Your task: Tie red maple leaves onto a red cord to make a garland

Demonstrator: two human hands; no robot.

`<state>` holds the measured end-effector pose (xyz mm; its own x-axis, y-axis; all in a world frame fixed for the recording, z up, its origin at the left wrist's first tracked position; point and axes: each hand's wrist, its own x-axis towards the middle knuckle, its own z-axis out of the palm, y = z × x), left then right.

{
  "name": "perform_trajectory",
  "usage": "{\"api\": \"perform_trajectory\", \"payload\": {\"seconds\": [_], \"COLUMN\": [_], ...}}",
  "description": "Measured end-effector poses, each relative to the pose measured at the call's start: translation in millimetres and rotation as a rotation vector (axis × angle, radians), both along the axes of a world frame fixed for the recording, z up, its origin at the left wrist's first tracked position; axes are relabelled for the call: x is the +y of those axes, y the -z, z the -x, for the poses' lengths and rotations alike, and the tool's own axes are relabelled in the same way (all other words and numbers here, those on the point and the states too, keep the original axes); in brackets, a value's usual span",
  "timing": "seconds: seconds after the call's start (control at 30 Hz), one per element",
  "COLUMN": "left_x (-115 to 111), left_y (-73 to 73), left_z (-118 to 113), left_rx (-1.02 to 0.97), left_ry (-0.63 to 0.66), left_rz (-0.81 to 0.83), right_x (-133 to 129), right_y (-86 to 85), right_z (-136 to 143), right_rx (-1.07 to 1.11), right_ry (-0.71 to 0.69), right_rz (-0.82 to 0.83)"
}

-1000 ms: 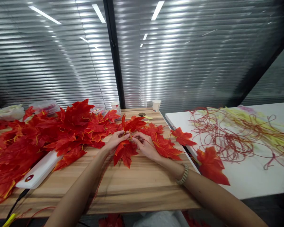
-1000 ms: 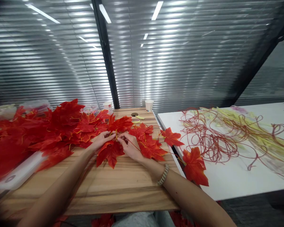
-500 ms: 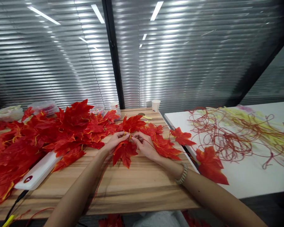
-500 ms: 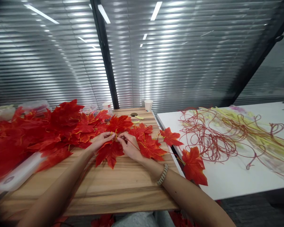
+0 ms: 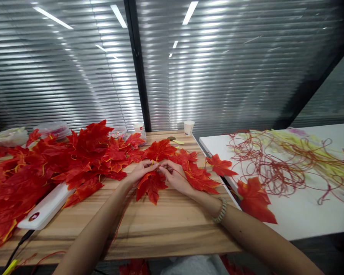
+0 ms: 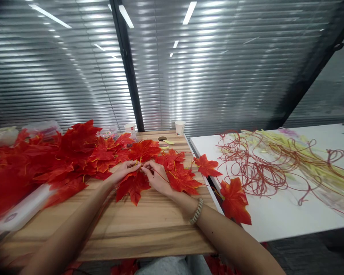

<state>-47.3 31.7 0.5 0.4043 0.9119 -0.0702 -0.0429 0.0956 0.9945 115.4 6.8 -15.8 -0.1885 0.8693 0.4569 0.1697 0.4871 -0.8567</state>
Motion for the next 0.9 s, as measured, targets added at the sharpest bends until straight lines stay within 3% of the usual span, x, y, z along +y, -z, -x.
{"api": "perform_trajectory", "payload": {"seconds": [0.9], "left_x": [-2.7], "left_y": [-1.2], "left_z": [-1.0], "left_rx": [0.02], "left_ry": [0.027], "left_rz": [0.049], "right_x": [3.7], "right_y": [6.6], "right_z": [0.3], "right_rx": [-0.02], "right_ry": [-0.035], "right_rz": [-0.018]}}
